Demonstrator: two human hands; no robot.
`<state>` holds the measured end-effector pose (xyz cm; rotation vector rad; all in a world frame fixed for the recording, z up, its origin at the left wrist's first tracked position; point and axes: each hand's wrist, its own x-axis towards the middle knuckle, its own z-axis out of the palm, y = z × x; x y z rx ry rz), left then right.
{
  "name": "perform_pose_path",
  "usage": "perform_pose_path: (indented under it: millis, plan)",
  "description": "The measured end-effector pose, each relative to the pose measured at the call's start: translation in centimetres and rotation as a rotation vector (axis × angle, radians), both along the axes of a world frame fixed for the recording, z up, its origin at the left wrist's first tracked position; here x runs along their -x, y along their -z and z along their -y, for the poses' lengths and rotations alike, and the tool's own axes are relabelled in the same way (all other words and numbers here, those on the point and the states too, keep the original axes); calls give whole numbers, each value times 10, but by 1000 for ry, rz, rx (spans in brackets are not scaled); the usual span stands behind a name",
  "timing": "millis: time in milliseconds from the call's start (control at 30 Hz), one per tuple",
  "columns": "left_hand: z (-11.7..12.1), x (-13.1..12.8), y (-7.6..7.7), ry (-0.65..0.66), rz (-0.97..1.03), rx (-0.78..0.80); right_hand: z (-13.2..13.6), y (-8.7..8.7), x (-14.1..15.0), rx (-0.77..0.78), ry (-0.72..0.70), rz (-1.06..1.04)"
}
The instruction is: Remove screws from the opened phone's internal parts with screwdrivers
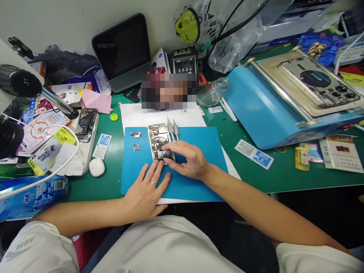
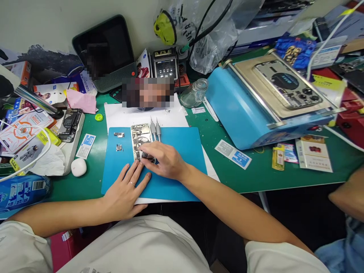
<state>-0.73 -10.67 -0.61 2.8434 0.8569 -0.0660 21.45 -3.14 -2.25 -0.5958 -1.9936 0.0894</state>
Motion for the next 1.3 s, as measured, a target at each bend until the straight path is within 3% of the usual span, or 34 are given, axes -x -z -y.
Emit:
perform_pose_path:
  millis: [900, 1300]
  plan:
    - [-1, 0, 0, 10, 22, 13, 3, 4, -2, 210, 31, -25]
    - [-2, -1, -3, 17, 4, 30, 5, 8, -3, 296, 33, -155]
